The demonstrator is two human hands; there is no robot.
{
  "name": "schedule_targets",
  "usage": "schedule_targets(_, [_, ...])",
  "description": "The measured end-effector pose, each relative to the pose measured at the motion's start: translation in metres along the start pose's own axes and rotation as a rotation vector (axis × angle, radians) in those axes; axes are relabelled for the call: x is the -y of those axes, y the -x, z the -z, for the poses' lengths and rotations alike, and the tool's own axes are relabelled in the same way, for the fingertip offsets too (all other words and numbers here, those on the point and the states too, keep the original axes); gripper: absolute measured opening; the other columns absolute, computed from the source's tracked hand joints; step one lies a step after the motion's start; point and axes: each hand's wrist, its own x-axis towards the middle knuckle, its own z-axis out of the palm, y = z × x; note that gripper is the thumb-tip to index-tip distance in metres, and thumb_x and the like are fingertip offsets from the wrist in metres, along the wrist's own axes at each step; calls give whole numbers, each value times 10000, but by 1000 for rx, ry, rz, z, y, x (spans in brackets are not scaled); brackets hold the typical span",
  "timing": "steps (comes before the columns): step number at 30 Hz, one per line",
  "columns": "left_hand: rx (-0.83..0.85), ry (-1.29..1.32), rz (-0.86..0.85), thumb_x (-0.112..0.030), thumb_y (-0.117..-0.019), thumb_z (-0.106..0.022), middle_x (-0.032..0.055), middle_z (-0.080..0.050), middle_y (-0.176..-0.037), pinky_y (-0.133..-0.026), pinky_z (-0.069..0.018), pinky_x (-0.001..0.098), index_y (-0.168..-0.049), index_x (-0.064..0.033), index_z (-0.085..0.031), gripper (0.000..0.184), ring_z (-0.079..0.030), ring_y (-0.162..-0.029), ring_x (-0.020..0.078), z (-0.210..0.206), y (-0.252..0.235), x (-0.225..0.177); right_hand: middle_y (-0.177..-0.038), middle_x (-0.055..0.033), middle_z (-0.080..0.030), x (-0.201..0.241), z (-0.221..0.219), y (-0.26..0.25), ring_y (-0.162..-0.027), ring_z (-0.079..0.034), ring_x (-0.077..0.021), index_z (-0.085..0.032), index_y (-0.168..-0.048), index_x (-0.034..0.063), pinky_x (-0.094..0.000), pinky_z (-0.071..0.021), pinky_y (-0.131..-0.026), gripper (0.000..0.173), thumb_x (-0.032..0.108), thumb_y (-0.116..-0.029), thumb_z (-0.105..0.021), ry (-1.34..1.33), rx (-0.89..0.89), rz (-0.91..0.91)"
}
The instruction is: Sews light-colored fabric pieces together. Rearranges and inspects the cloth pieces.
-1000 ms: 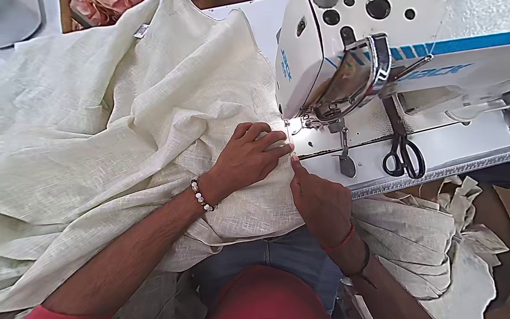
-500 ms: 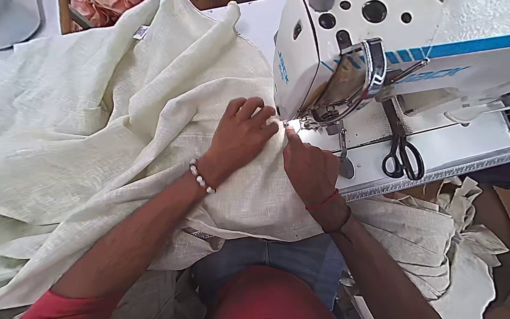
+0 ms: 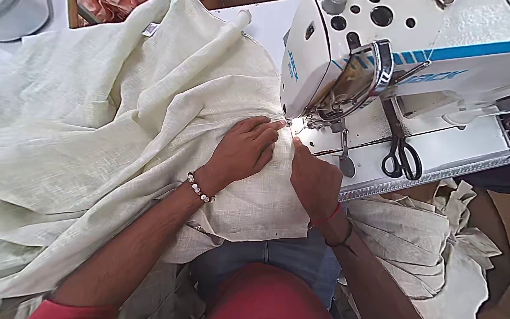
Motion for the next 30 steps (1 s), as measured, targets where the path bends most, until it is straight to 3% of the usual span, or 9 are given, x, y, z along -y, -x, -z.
schedule_targets(5, [19, -144, 28, -249, -1059, -369, 19, -563, -1504, -1187, -364, 436, -1214, -98, -652, 357, -460, -1445, 251, 4, -6, 5, -515, -23, -532, 11, 5, -15, -433, -538, -229, -600, -1466, 231, -379, -373, -403, 462, 214, -1026, -461, 127, 135, -54])
schedule_targets(8, [59, -190, 270, -104, -992, -493, 97, -530, -1525, -1193, -318, 527, -1216, -63, -662, 284, -404, -1468, 358, 20, -13, -38, -517, -9, -524, 15, 1, -16, -424, -525, -213, -572, -1490, 234, -371, -360, -393, 477, 221, -1026, -460, 155, 103, -65])
schedule_targets(9, [-12, -94, 362, -79, -950, -534, 83, -573, -1469, -1139, -370, 514, -1152, -71, -682, 250, -440, -1426, 342, 20, -16, -54, -543, -6, -545, 14, -2, -12, -434, -534, -206, -604, -1458, 219, -366, -367, -391, 451, 218, -1026, -473, 143, 49, -53])
schedule_targets(12, [-246, 158, 493, -101, -949, -507, 29, -689, -1254, -1042, -466, 446, -1119, -108, -696, 255, -551, -1288, 262, -2, -18, -73, -867, -54, -619, 9, -9, 4, -757, -604, -236, -670, -1375, 242, -376, -455, -582, 374, 248, -1051, -485, 69, -62, 5])
schedule_targets(14, [-248, 87, 427, -172, -1004, -480, 5, -667, -1352, -1115, -424, 453, -1169, -118, -695, 276, -518, -1371, 254, -22, -11, -68, -995, -90, -619, -2, 0, 12, -930, -587, -274, -710, -1305, 243, -431, -450, -742, 336, 256, -1047, -495, -84, -21, 31])
schedule_targets(16, [-160, -14, 305, -227, -1042, -445, -6, -600, -1466, -1146, -398, 466, -1234, -141, -687, 321, -488, -1415, 259, -27, -4, -54, -1056, -112, -671, -23, 19, 12, -996, -647, -277, -772, -1153, 177, -459, -546, -818, 251, 242, -1016, -572, -237, -27, 11])
schedule_targets(22, [-80, -6, 90, -226, -1027, -466, -26, -602, -1473, -1149, -381, 481, -1304, -170, -695, 364, -484, -1420, 272, -9, 2, -23, -1073, -168, -684, -90, 41, -19, -942, -664, -342, -778, -1154, 157, -510, -539, -720, 310, 46, -936, -588, -180, 19, -80])
schedule_targets(25, [-67, 8, 43, -222, -1025, -462, -24, -604, -1470, -1149, -381, 473, -1348, -179, -681, 392, -483, -1419, 265, -6, 2, -13, -1040, -136, -686, -72, 26, -24, -943, -665, -310, -784, -1139, 163, -481, -558, -752, 252, 103, -956, -620, -243, 55, 14])
schedule_targets(30, [-54, 14, -38, -254, -1045, -445, -15, -594, -1481, -1155, -379, 464, -1398, -179, -650, 415, -485, -1414, 251, -4, 0, 0, -1107, -58, -720, -28, -3, -20, -1017, -653, -248, -775, -1133, 165, -409, -530, -827, 215, 177, -1009, -599, -222, -168, 155])
